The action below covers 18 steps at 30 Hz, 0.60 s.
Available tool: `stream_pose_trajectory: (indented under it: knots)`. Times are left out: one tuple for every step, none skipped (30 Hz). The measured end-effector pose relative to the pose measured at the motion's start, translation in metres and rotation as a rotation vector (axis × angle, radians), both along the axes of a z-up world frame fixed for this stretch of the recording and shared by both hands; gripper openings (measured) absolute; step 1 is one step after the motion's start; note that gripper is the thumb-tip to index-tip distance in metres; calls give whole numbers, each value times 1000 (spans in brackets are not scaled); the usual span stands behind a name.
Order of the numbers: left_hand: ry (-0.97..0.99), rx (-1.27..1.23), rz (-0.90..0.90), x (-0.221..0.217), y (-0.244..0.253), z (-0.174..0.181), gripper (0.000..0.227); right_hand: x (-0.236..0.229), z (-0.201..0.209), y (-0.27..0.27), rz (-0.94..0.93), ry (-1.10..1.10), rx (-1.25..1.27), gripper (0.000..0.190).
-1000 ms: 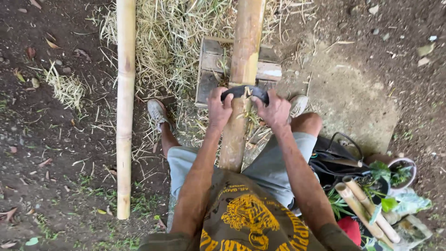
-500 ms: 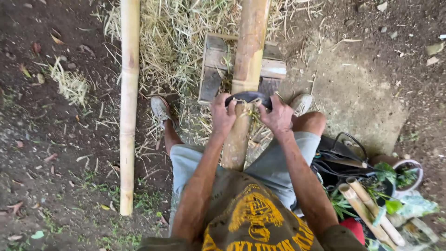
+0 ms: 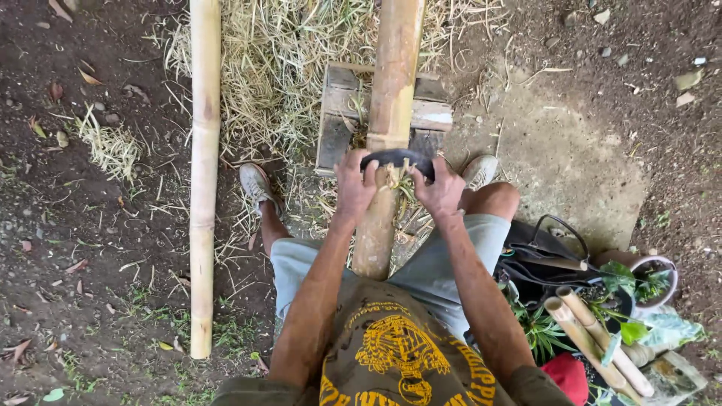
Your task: The person is using a curved blade to shave and shape a piece of green bamboo.
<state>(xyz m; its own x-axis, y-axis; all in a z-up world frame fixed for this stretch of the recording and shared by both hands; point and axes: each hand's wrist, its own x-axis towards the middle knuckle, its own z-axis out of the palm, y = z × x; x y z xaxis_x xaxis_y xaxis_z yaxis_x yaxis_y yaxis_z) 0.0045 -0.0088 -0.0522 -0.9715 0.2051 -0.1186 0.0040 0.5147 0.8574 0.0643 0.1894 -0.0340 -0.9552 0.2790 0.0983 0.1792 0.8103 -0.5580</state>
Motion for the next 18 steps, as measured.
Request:
stream_pose_trajectory:
  knots:
    - [2,0,2,-1,2,0,6,-5,5,2,2,2,0,38]
    - [-32,-43,30,-2,3,1,8,-9,10,3,23,46,32,39]
    - [-64,-87,56,-4,4,2,9,-15,15,4,42,93,64,41]
    - [-60,-87,56,-18,6,-1,9,-27,12,4,42,97,64,41]
    - [-19,-91,58,-25,10,-3,10,-32,9,6,3,23,89,43]
    - [23,-95,59,-32,14,-5,11,-38,6,7,-35,-51,115,46]
    - [22,-94,61,-35,12,1,11,-35,12,3,-33,-51,116,46]
    - [45,-66,62,-38,10,7,14,-33,19,-1,-65,-59,89,45]
    - [79,-37,60,-49,8,12,16,-37,25,-5,-102,-56,62,44]
    - [88,-35,59,-43,4,14,16,-30,12,-8,-104,-46,64,44]
    - [102,-46,21,-23,0,16,18,-11,2,-10,-129,-66,73,46]
    - [116,-57,-18,-3,-4,18,20,8,-7,-13,-153,-85,82,47]
    - [125,-59,-17,0,-8,15,20,9,1,-15,-153,-76,79,47]
    - [132,11,10,4,-13,12,20,10,9,-18,-96,3,78,46]
    - [122,86,37,17,-14,11,21,21,20,-17,-38,66,82,45]
    - [114,89,39,15,-11,15,21,21,17,-12,-36,58,85,45]
    - [102,48,36,5,-10,18,19,14,11,-9,-16,46,105,46]
    - [89,8,34,-4,-9,21,17,7,5,-5,4,33,125,46]
